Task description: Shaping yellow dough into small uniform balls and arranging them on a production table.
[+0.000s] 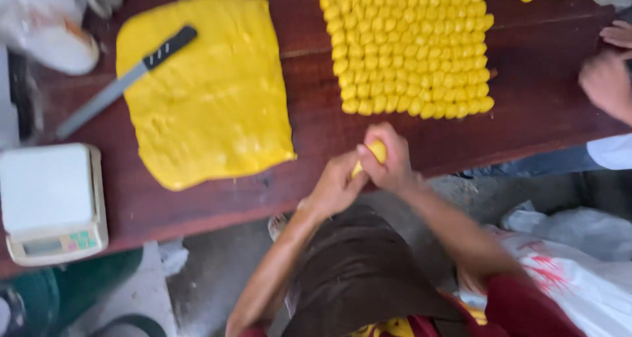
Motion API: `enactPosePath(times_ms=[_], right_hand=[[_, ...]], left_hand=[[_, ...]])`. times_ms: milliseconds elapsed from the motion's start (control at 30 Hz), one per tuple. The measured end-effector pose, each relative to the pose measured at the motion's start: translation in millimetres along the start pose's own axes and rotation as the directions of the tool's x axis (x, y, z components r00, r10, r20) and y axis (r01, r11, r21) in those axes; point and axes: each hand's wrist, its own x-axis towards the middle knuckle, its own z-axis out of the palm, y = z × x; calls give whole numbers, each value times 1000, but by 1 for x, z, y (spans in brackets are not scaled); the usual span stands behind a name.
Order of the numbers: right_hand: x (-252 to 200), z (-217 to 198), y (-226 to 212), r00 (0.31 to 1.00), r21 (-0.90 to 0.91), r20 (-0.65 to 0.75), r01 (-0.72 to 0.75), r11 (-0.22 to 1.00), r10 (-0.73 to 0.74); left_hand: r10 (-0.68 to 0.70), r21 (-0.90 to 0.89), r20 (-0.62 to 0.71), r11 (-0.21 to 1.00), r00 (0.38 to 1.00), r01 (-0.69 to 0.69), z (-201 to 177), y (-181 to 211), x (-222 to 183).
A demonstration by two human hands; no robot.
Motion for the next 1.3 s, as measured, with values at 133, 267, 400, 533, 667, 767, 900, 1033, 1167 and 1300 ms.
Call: enactPosePath(times_ms=[133,267,400,533,667,767,900,1033,1167,1300], right_hand=[[-20,12,65,863,160,-460,-150,976,208],[-7,-23,137,876,-97,-375,-362,927,303],[50,-75,184,950,-129,-275,-186,974,145],[173,-122,286,903,168,-343,-212,963,258],[286,-135,409,918,-99,-394,-98,990,51],[332,-134,449,970,-307,-238,-129,943,55],[338,-114,458,988,-431,-85,-153,889,129],[314,-130,406,988,-668,-150,-132,732,42],[227,-123,262,975,-146,-64,-221,964,213],[109,-54,135,936,449,244,-341,826,254]], left_hand=[[149,126,65,980,987,-156,7,6,27],[240,74,6,968,971,-240,-4,56,63],[-340,-140,-282,940,897,313,-12,-17,79],[-628,-490,-477,771,615,408,-18,-95,51],[-712,-788,-526,614,466,49,-33,-147,23],[-620,-776,-566,622,543,-99,-41,-151,4],[-669,-761,-598,646,441,-52,-45,-136,15],[-633,-744,-590,667,501,-32,-44,-119,49],[-611,-703,-585,710,534,41,-39,-76,104],[-452,-736,-372,675,811,39,-19,-43,138]])
